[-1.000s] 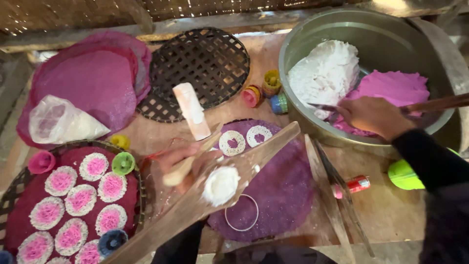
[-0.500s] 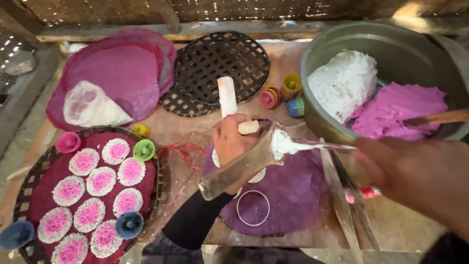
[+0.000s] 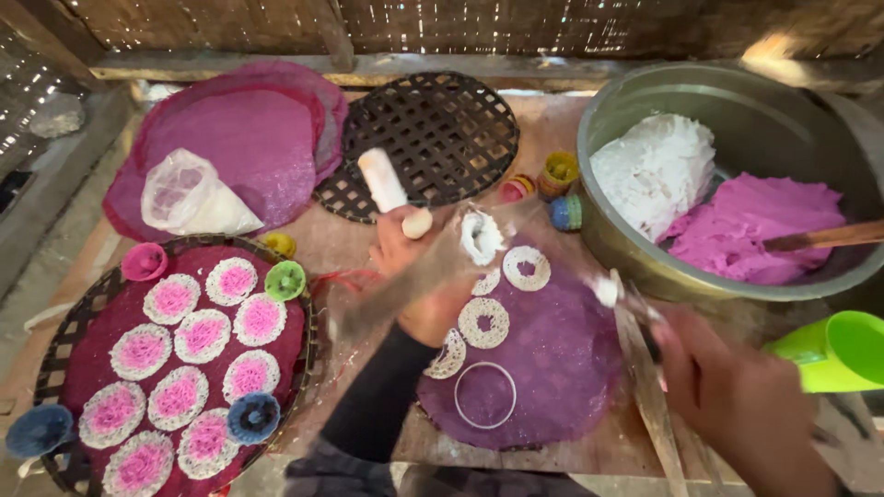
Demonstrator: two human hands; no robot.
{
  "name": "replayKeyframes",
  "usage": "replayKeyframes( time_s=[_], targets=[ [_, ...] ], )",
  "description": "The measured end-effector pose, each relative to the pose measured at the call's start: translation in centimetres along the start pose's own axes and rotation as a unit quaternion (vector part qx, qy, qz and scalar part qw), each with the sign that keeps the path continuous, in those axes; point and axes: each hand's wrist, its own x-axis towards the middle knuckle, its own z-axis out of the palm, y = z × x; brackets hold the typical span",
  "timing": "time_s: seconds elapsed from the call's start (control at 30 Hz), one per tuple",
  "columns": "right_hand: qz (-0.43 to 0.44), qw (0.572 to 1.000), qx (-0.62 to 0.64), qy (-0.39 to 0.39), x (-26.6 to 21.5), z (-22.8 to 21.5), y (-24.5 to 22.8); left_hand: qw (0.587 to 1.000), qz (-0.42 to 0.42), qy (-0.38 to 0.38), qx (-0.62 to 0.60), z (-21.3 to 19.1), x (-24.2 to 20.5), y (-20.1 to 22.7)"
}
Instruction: The person makes decorative flowers by applying white and pink paste to a wooden mold and pressing it onto a purple base.
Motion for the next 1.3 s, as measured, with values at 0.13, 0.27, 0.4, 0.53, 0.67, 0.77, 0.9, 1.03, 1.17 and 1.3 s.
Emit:
replayKeyframes(
  time_s=[0.13, 0.27, 0.4, 0.53, 0.67, 0.77, 0.9, 1.03, 1.17, 1.3],
  targets=[
    [0.105, 0.950, 0.293, -0.034, -0.8, 6.0, -3.0, 0.918, -0.220, 0.112, -0.311, 3.2, -1.9, 2.7],
    [0.071, 0.919, 0.383, -0.052, -4.3, 10.3, -2.6, 0.964, -0.152, 0.140, -0.166, 3.7, -2.6, 1.3],
    [-0.142, 0.932, 0.335, 0.006, -3.0, 12.8, 5.4, 0.982, -0.070, 0.039, -0.173, 0.8, -1.0, -1.2],
    [0.017, 0.992, -0.123, -0.037, 5.5, 12.2, 15.8, 0.920, -0.111, -0.081, -0.366, -3.5, 0.9, -3.3],
    [-0.013, 1.000, -0.012, 0.004, 11.8, 12.2, 13.4, 0.641, -0.246, -0.152, -0.711, -6.4, 1.3, -4.6],
    [-0.053, 0.919, 0.390, 0.000, 11.6, 13.9, 4.1, 0.548, -0.171, -0.198, -0.794, -5.0, 1.2, -4.7],
    [0.033, 0.650, 0.729, -0.211, 5.0, 15.3, -7.5, 0.399, -0.073, -0.226, -0.886, -1.2, 0.0, -3.1],
    [0.112, 0.437, 0.841, -0.299, 0.1, 11.7, -10.6, 0.506, -0.234, -0.169, -0.812, -1.7, -1.7, -4.0],
    [0.147, 0.390, 0.868, -0.269, -0.6, 8.8, -5.8, 0.617, -0.587, -0.211, -0.479, -4.5, -3.6, -7.4],
    [0.167, 0.534, 0.812, -0.167, -0.1, 10.2, -1.0, 0.929, -0.157, -0.190, -0.276, -5.3, -6.4, -5.3]
  ],
)
